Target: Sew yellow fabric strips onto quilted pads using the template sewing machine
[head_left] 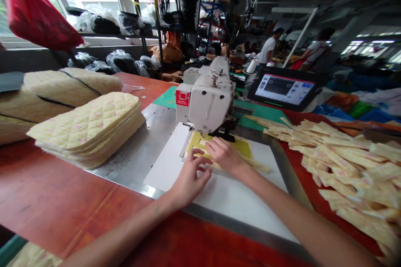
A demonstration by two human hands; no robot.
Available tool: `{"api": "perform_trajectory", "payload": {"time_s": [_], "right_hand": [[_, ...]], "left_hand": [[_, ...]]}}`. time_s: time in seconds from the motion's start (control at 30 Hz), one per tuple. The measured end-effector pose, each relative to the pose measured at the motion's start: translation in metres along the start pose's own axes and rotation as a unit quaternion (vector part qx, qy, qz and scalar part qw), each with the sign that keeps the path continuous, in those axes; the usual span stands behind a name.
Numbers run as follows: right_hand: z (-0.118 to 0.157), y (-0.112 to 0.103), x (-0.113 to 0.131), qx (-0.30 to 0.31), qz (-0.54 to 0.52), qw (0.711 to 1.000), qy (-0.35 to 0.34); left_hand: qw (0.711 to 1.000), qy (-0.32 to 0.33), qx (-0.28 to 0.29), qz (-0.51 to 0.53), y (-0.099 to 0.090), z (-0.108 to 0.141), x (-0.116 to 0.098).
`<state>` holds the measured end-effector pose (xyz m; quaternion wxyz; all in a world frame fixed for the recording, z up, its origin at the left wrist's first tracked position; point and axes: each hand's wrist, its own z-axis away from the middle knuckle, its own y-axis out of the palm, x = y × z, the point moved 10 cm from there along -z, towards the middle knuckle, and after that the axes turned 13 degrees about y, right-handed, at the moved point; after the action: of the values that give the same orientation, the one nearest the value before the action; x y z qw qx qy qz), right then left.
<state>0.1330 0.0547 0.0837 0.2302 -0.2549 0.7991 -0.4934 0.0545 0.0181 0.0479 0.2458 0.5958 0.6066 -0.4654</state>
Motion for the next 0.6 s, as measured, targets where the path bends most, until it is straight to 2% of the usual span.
{"api": "perform_trajectory", "payload": {"time_s": [0.07, 0.13, 0.33, 0.47, 0.6], "right_hand": [[-0.013, 0.022, 0.004, 0.017, 0.007, 1.0, -0.013], [-0.019, 0.035, 0.004, 0.024, -0.001, 1.0, -0.017], [-0.018, 0.044, -0.007, 0.06, -0.054, 0.997, -0.01], [-0.007, 0.046, -0.016, 0.063, -0.142, 0.987, 0.046], [0.002, 0.047, -0.022, 0.036, -0.228, 0.966, 0.118]], "left_hand": [[0.998, 0.032, -0.003, -0.051, -0.015, 0.002, -0.003], [0.995, 0.052, -0.007, -0.086, -0.028, 0.003, -0.002], [0.986, 0.072, 0.021, -0.15, -0.049, -0.006, 0.017], [0.966, 0.122, 0.059, -0.221, -0.051, -0.022, 0.019], [0.934, 0.181, 0.134, -0.278, -0.037, -0.037, 0.018]]}}
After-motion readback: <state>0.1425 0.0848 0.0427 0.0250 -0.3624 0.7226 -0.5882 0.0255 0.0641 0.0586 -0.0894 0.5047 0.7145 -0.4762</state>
